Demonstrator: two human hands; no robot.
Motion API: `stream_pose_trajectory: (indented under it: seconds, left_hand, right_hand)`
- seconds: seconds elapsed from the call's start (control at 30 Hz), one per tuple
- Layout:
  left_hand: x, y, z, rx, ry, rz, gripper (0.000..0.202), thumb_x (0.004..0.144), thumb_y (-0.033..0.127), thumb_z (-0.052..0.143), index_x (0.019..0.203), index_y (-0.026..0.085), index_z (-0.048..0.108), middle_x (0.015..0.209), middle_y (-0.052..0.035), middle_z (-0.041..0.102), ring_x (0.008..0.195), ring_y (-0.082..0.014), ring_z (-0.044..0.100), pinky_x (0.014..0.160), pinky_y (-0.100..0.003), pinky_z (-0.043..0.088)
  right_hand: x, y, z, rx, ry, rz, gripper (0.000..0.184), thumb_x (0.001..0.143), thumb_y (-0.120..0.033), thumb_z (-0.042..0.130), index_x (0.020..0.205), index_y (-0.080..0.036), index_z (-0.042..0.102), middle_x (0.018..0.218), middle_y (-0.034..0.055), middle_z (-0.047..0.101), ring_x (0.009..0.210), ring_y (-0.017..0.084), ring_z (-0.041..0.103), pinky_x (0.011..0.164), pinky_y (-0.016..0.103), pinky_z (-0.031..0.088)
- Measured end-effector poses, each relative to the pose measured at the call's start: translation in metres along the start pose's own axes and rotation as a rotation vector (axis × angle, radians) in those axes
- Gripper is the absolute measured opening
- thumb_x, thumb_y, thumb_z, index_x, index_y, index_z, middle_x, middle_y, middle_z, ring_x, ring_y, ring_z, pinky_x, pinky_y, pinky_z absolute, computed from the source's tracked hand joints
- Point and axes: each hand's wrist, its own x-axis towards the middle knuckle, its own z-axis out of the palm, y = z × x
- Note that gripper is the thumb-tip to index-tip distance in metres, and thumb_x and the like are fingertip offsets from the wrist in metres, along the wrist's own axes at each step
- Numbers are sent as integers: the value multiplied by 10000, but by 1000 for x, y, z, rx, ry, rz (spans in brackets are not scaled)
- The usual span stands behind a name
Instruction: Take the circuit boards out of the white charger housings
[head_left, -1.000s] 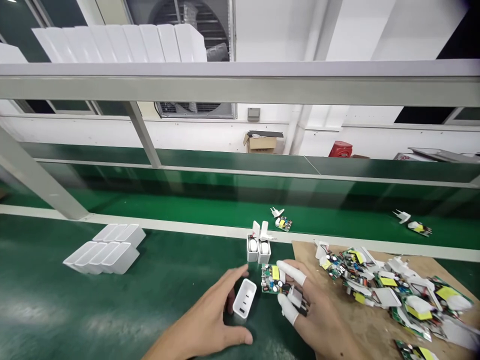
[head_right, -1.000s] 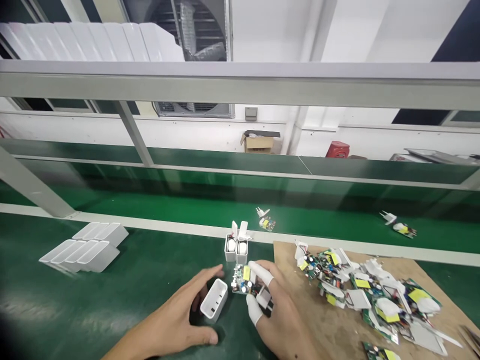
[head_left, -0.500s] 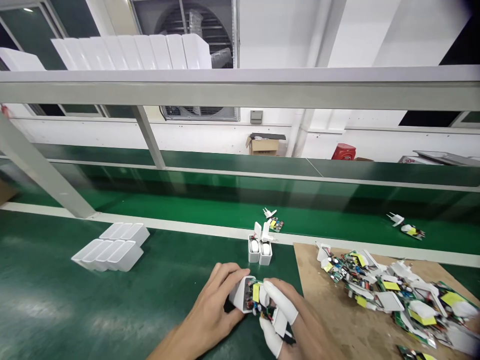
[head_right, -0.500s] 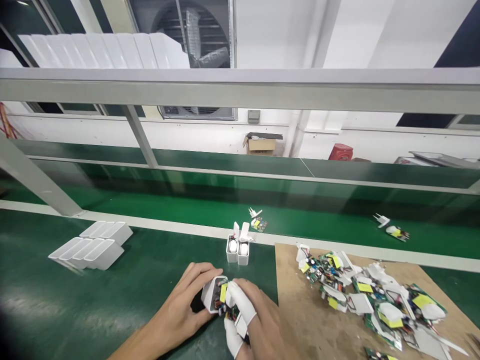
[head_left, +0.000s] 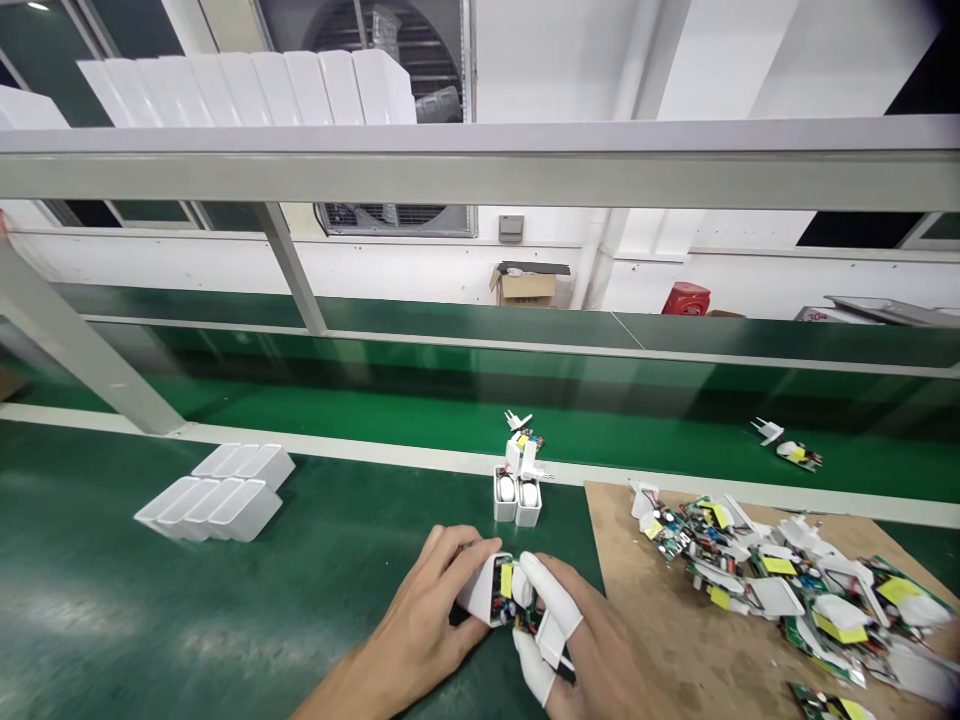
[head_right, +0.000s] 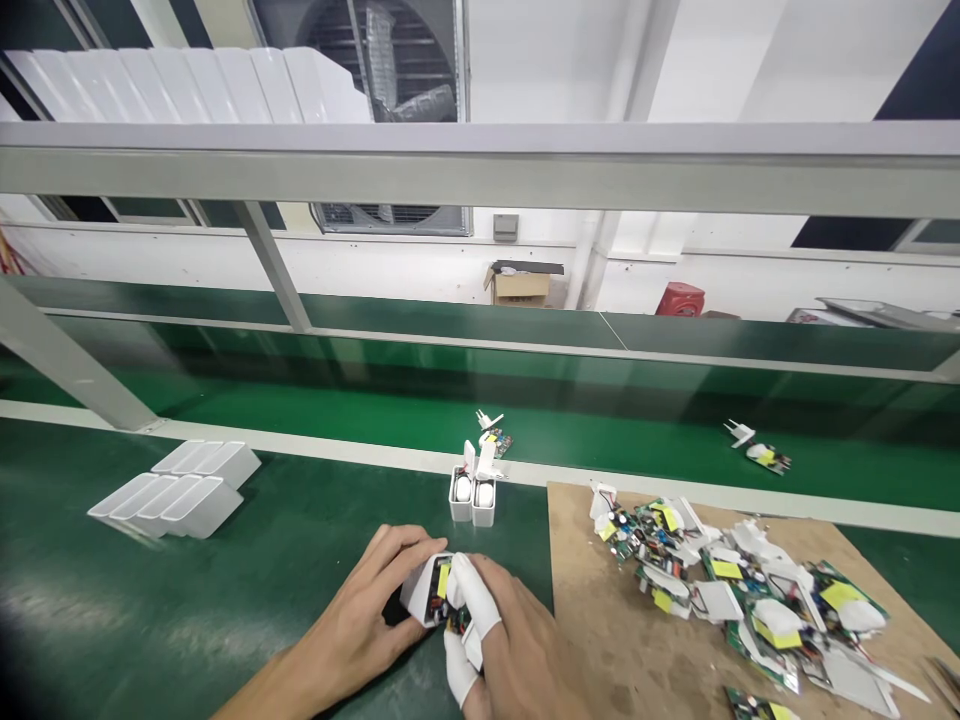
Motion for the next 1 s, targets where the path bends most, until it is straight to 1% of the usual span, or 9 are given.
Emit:
stream_pose_trajectory:
  seconds: [0.2, 0.33, 0.43, 0.57, 0.63, 0.8, 0.9, 1.0]
  left_hand:
    - [1, 0, 1, 4, -1, 8, 663, 901, 11, 643, 1484, 280, 475, 1296, -106, 592, 1125, -274, 587, 943, -385, 569]
    - [1, 3, 1, 4, -7, 0, 678, 864, -25, 645, 1458, 262, 488, 1300, -98, 585, 1136, -272, 579, 969, -386, 552]
    - [1, 4, 1, -6, -17, -3, 663, 879, -20, 643, 1457, 259, 475, 1308, -102, 572, 1145, -273, 569, 977, -394, 542]
    - [0, 3, 1, -15, -35, -17, 638, 915, 7, 640, 1465, 273, 456, 1316, -106, 561, 1149, -279, 562, 965, -402, 540]
    - [-1, 2, 2, -18, -41, -19, 627, 931, 23, 642, 1470, 280, 448, 1322, -109, 555, 1153, -282, 559, 966, -406, 538]
    - [0, 0, 4, -22, -30, -14, 630, 928, 25, 659, 1469, 280, 458, 1326, -102, 556, 1161, -280, 555, 981, -404, 529]
    - [1, 1, 4, -26, -24, -18, 648, 908, 10, 667, 1466, 274, 469, 1320, -99, 565, 1151, -276, 561, 975, -396, 531]
    - [2, 5, 4, -52, -27, -12, 661, 889, -1, 669, 1457, 277, 477, 1307, -94, 572, 1135, -272, 565, 967, -395, 535]
  right_hand:
    - [2, 2, -1, 27, 15, -34, 797, 892, -89, 501, 1652, -137, 268, 1401, 200, 668, 1158, 321, 749, 929, 414, 676]
    - [3, -1, -9, 24, -51, 8, 814, 907, -82, 509, 1667, -161, 228, 1447, 192, 639, 1200, 316, 728, 956, 431, 666]
    - [3, -2, -13, 21, -101, 25, 821, 948, -101, 520, 1685, -173, 165, 1474, 190, 620, 1267, 317, 695, 1002, 440, 648]
    - [1, -1, -14, 12, -152, 38, 809, 973, -125, 513, 1692, -169, 144, 1509, 198, 589, 1340, 324, 649, 1047, 446, 628]
    - [2, -1, -16, -2, -163, 24, 808, 970, -115, 509, 1690, -150, 144, 1507, 210, 587, 1341, 330, 648, 1039, 452, 633]
    - [10, -5, -25, -58, -118, -64, 798, 966, -83, 477, 1683, -84, 128, 1432, 245, 642, 1256, 349, 706, 993, 464, 659]
    - [12, -6, -27, -70, -142, -55, 794, 956, -68, 449, 1682, -82, 127, 1443, 241, 637, 1252, 341, 710, 997, 452, 658]
    - [11, -5, -23, -47, -170, -77, 797, 949, -87, 443, 1678, -70, 123, 1426, 260, 640, 1260, 369, 698, 988, 493, 657]
